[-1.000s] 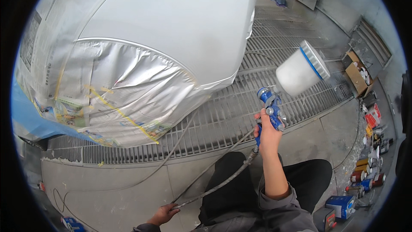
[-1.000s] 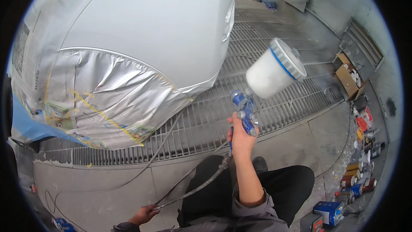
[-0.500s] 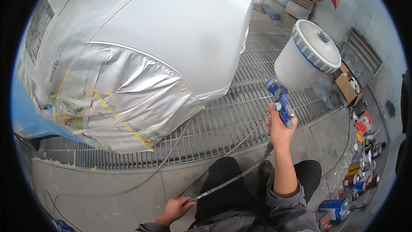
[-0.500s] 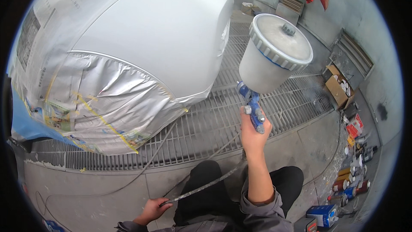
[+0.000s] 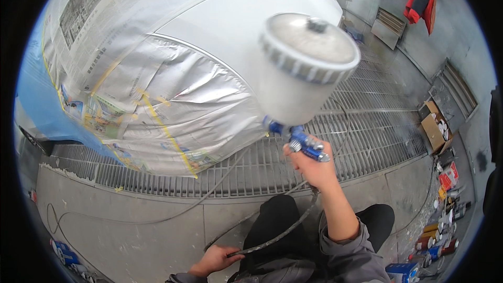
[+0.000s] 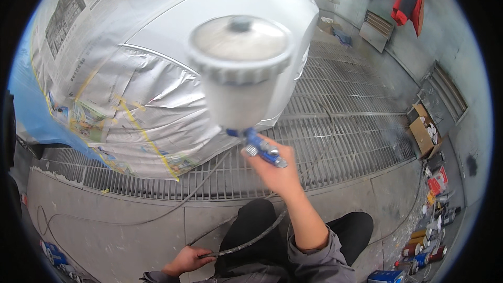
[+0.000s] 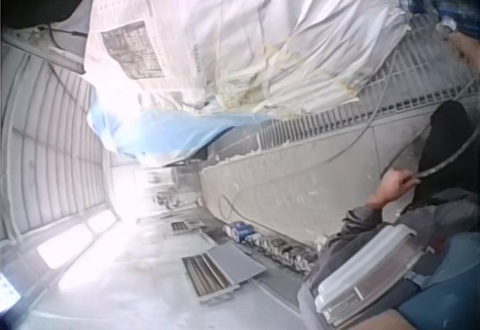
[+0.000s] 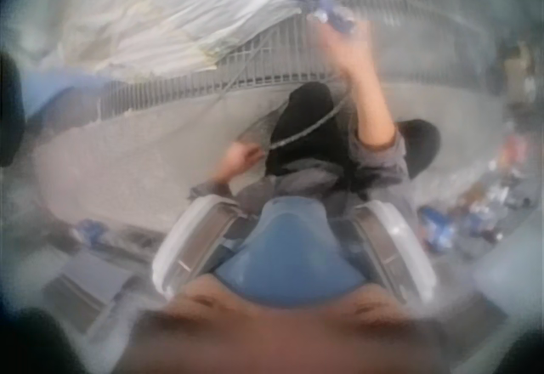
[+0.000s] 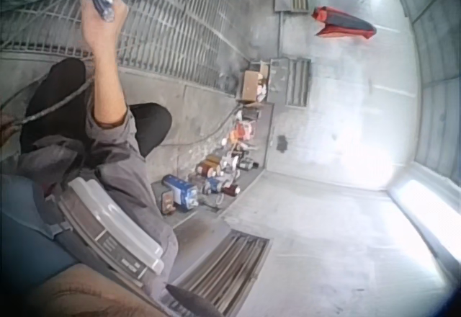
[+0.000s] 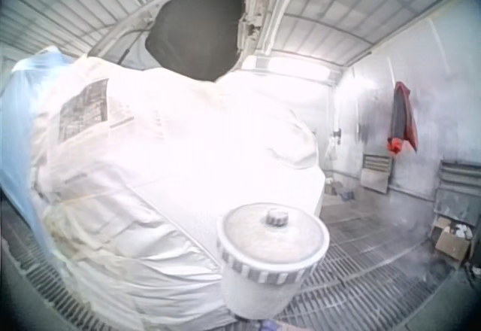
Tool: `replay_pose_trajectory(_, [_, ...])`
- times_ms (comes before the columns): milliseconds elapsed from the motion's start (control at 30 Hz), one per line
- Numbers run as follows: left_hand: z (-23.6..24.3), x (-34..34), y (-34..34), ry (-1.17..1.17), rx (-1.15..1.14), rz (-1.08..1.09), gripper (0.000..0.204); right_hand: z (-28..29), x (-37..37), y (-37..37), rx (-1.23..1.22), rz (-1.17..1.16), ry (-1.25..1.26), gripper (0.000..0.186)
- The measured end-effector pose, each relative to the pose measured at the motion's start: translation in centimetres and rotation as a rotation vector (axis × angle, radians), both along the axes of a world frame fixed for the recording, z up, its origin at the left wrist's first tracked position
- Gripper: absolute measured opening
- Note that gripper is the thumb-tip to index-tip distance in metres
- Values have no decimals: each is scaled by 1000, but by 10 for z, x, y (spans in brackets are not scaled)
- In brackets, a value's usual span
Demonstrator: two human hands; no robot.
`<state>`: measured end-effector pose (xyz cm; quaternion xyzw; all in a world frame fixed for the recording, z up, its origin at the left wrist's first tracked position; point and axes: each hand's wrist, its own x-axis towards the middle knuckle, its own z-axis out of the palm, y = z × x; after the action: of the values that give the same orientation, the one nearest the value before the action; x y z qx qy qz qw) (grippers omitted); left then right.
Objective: The person applies masking tape to the edge of a car hood, then uses a spray gun to apply white paint to the hood surface. The person moves around the vehicle to cover different areas and refills the spray gun from a paint can.
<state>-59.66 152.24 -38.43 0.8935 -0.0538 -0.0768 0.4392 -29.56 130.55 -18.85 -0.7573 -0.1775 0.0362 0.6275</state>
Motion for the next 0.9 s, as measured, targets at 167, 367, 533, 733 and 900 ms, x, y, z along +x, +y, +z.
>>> replay_pose_trajectory(167, [8,8,-8,6,-32,38,27,14,14,-38,119,-263,53,20])
replay_pose_trajectory(367, [-1,21,-13,-27,-81,43,31,35,28,-97,227,-513,-84,20])
replay_pose_trajectory(533, [-22,6,5,-8,-106,104,30,52,24,-95,103,-628,-194,23])
replay_pose_trajectory(733, [-25,-21,21,260,-135,-19,31,60,-11,-28,-59,-225,-272,29])
replay_pose_trajectory(900, [32,-27,14,505,-139,-88,31,79,-17,26,-88,160,-123,31])
